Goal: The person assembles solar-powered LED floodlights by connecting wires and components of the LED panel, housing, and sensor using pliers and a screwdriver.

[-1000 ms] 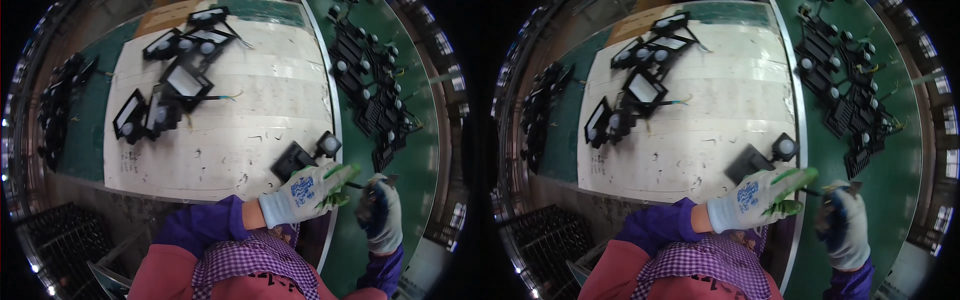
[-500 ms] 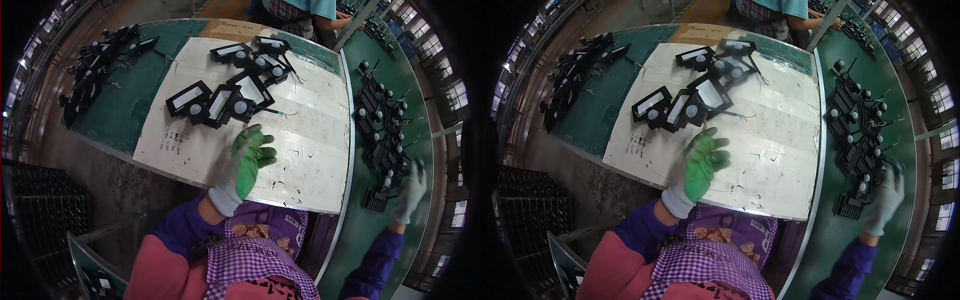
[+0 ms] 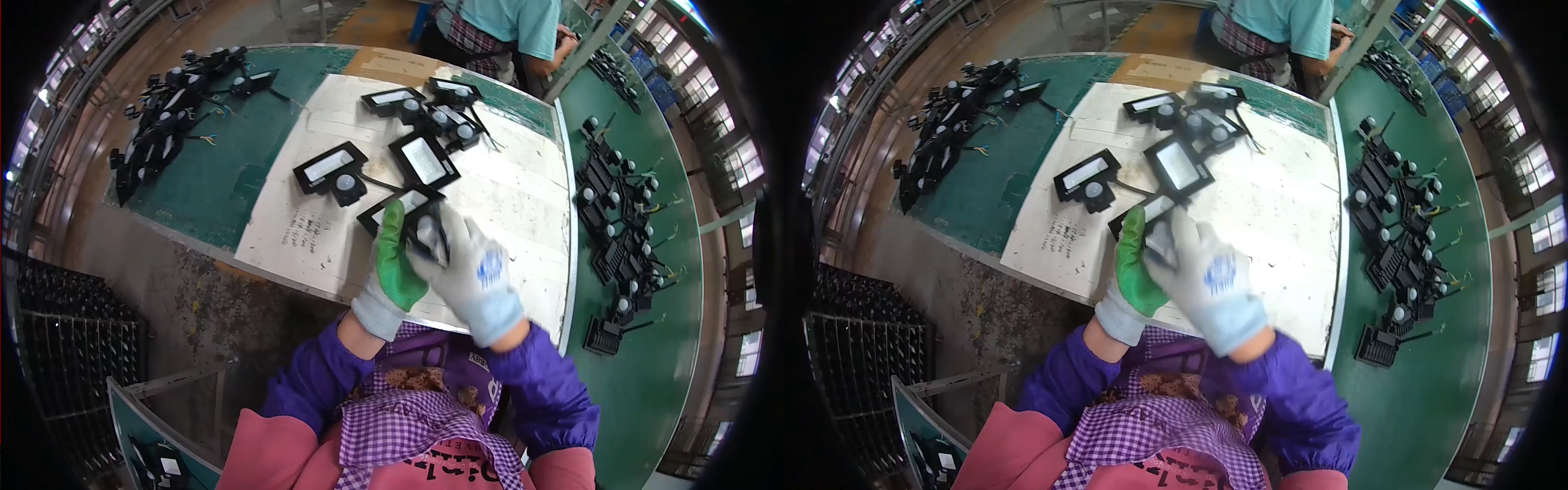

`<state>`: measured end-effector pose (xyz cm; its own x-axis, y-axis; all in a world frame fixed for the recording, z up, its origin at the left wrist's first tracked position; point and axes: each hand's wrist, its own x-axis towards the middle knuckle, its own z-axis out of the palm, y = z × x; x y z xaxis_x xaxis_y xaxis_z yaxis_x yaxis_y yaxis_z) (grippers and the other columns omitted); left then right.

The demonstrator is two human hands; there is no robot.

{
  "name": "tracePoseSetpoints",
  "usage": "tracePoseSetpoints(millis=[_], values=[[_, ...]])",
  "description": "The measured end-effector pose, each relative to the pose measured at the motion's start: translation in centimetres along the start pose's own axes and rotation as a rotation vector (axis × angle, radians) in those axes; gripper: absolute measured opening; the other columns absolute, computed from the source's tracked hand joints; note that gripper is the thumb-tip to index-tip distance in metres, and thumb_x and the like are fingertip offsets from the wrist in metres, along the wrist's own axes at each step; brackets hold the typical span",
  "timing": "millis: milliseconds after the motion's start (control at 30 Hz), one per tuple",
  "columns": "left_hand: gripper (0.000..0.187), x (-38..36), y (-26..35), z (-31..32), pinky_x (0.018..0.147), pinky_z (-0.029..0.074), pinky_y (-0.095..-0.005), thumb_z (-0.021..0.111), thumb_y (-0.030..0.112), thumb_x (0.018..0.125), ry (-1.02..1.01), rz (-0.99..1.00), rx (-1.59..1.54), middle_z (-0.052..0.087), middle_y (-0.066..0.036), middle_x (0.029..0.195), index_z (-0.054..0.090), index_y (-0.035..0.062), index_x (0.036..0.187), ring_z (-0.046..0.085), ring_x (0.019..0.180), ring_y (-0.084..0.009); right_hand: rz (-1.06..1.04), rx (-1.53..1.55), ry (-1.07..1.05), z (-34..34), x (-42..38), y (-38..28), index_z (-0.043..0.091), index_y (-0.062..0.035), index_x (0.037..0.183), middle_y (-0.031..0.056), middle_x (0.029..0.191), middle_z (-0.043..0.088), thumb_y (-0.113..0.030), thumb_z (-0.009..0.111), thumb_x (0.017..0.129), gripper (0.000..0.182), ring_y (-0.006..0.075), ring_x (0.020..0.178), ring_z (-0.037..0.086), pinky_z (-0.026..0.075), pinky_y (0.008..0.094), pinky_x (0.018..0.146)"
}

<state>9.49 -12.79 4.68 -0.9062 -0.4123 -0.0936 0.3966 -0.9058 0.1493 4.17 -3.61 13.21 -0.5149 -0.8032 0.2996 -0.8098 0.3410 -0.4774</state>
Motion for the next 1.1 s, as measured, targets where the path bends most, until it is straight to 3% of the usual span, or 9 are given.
tracePoseSetpoints(millis=[133, 233, 300, 433, 533, 567, 667, 700, 1100], values=[[0.032, -2.1, -3.6, 0.7, 0.068, 0.053, -0.0228, 0.05, 0.036, 0.099, 0.173, -0.051, 0.469, 0.063, -0.001, 0.088, 0.063, 0.0074, 0.106, 0.061, 0.081, -0.0092, 0.141, 0.037, 0.053, -1.7, -7.1, 0.1, 0.052, -0.0001, 0.121, 0.0157, 0.09, 0.062, -0.019, 0.077, 0.072, 0.058, 0.0296, 0.079, 0.065, 0.053, 0.0359, 0.069], [0.035, -3.5, -5.7, 1.3, 0.079, 0.053, -0.0252, 0.056, 0.027, 0.096, 0.229, -0.191, 0.372, 0.064, -0.003, 0.106, 0.056, 0.0048, 0.123, 0.062, 0.092, -0.011, 0.471, 0.392, 0.213, -3.3, -11.6, 1.6, 0.052, -0.0011, 0.122, 0.0089, 0.09, 0.059, -0.009, 0.07, 0.078, 0.048, 0.0186, 0.08, 0.061, 0.051, 0.0296, 0.071], [0.04, -4.7, -6.5, -1.1, 0.077, 0.054, -0.0251, 0.059, 0.02, 0.094, -0.125, 0.181, 1.31, 0.062, -0.006, 0.109, 0.05, 0.0049, 0.13, 0.063, 0.093, -0.0139, 0.673, 0.528, 0.319, -5.7, -12.8, 1.4, 0.051, -0.002, 0.122, 0.0029, 0.093, 0.055, 0.0, 0.059, 0.083, 0.04, 0.008, 0.085, 0.052, 0.047, 0.0231, 0.072], [0.059, -5.9, -7.3, 0.0, 0.087, 0.052, -0.0273, 0.064, 0.01, 0.087, -0.446, 0.451, 1.768, 0.06, -0.012, 0.122, 0.041, 0.0061, 0.141, 0.063, 0.103, -0.017, 0.923, 0.89, 0.361, -8.9, -13.9, 1.8, 0.057, -0.0011, 0.109, 0.0058, 0.083, 0.059, -0.018, 0.053, 0.092, 0.024, 0.01, 0.07, 0.057, 0.045, 0.0202, 0.061], [0.046, -6.3, -8.9, 0.5, 0.091, 0.052, -0.0305, 0.055, 0.008, 0.094, -0.386, 0.149, 1.125, 0.057, -0.016, 0.127, 0.042, -0.0012, 0.137, 0.062, 0.107, -0.0231, 1.041, 1.1, 0.201, -11.5, -13.5, 1.4, 0.058, -0.0025, 0.104, 0.0032, 0.067, 0.056, -0.029, 0.049, 0.095, 0.03, 0.0078, 0.054, 0.053, 0.037, 0.0191, 0.047], [0.043, -6.4, -9.2, 0.8, 0.09, 0.053, -0.0315, 0.054, 0.007, 0.094, -0.357, 0.113, 1.041, 0.057, -0.017, 0.126, 0.043, -0.0034, 0.134, 0.063, 0.105, -0.0249, 1.046, 1.063, 0.294, -10.6, -13.3, 1.2, 0.057, -0.0032, 0.095, 0.0016, 0.057, 0.051, -0.031, 0.044, 0.098, 0.031, 0.0062, 0.038, 0.035, 0.025, 0.0205, 0.037], [0.036, -6.7, -10.1, 2.2, 0.084, 0.055, -0.0321, 0.056, 0.004, 0.093, -0.15, -0.052, 0.72, 0.061, -0.018, 0.116, 0.048, -0.0059, 0.127, 0.066, 0.096, -0.0244, 0.907, 1.116, 0.173, -10.6, -13.5, 2.2, 0.055, -0.0039, 0.09, 0.0012, 0.055, 0.051, -0.032, 0.046, 0.098, 0.031, 0.0062, 0.038, 0.036, 0.026, 0.0204, 0.036], [0.034, -6.9, -10.1, 3.8, 0.081, 0.056, -0.0317, 0.059, 0.002, 0.091, -0.037, -0.112, 0.656, 0.063, -0.017, 0.11, 0.051, -0.006, 0.123, 0.067, 0.091, -0.0226, 1.073, 1.211, 0.174, -11.3, -12.8, 1.7, 0.053, -0.0055, 0.085, 0.0015, 0.054, 0.051, -0.031, 0.049, 0.097, 0.028, 0.0064, 0.036, 0.038, 0.028, 0.0201, 0.035], [0.037, -8.3, -11.4, 5.2, 0.074, 0.055, -0.0277, 0.063, -0.004, 0.084, -0.212, -0.071, 0.833, 0.065, -0.014, 0.1, 0.052, -0.0046, 0.12, 0.066, 0.083, -0.0164, 1.06, 1.224, 0.527, -11.4, -12.8, 3.8, 0.053, -0.006, 0.087, 0.0016, 0.053, 0.051, -0.021, 0.056, 0.093, 0.017, 0.0076, 0.034, 0.042, 0.03, 0.0194, 0.03]])
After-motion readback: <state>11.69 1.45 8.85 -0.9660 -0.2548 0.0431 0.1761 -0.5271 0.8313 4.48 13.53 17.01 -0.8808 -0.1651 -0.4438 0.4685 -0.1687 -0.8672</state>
